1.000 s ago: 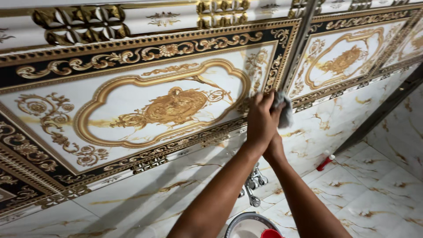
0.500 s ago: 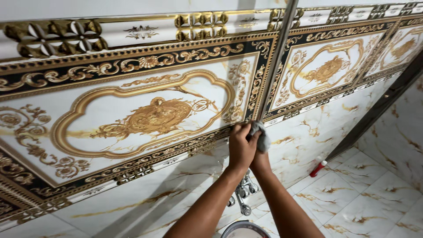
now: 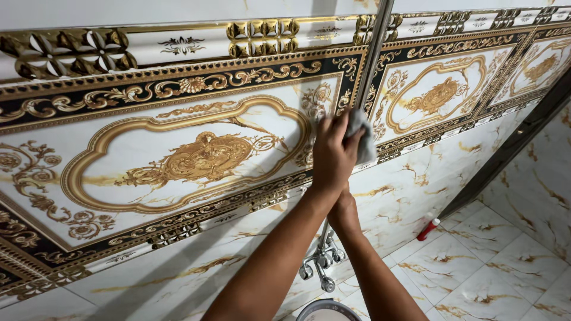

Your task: The person attaches a vertical metal rod to a faucet and wall in a bathroom, tightening the mounting brackets by hand and wiping the rod with a cloth.

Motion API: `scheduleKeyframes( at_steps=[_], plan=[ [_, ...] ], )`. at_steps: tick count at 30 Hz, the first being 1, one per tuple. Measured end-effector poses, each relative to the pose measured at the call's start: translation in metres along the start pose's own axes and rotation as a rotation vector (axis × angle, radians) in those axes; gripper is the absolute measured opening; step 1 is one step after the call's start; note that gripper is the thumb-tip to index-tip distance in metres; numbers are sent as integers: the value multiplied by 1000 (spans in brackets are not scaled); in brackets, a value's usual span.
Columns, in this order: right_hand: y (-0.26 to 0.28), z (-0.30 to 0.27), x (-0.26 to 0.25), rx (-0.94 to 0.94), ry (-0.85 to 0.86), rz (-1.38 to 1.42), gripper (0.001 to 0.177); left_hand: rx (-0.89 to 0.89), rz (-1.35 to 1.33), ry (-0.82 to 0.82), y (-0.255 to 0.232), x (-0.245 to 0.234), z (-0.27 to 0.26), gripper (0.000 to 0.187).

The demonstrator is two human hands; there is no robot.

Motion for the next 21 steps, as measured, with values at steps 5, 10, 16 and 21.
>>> scheduleKeyframes(
  at_steps=[5,10,16,21],
  plan=[
    [-58,2,10,217,34,400,47,-199,56,133,33,-19,-86,46],
    [-82,-10,16,398,22,777,50,-403,103,186,45,-18,-111,36],
    [-89,-7,28,491,69,988,41,-60,91,-40,-8,16,15,45],
    [-31,-11,-2,78,82,-77,16,67,190,-154,-51,59,140,46]
  ],
)
Point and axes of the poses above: each hand's wrist, its own z-axis towards the middle knuckle, its own x-axis out of the palm, y = z × x, the point moved 7 cm from there along z, towards the middle knuckle, and after that the axes turned 10 degrees about -y, right-handed, at the moved point
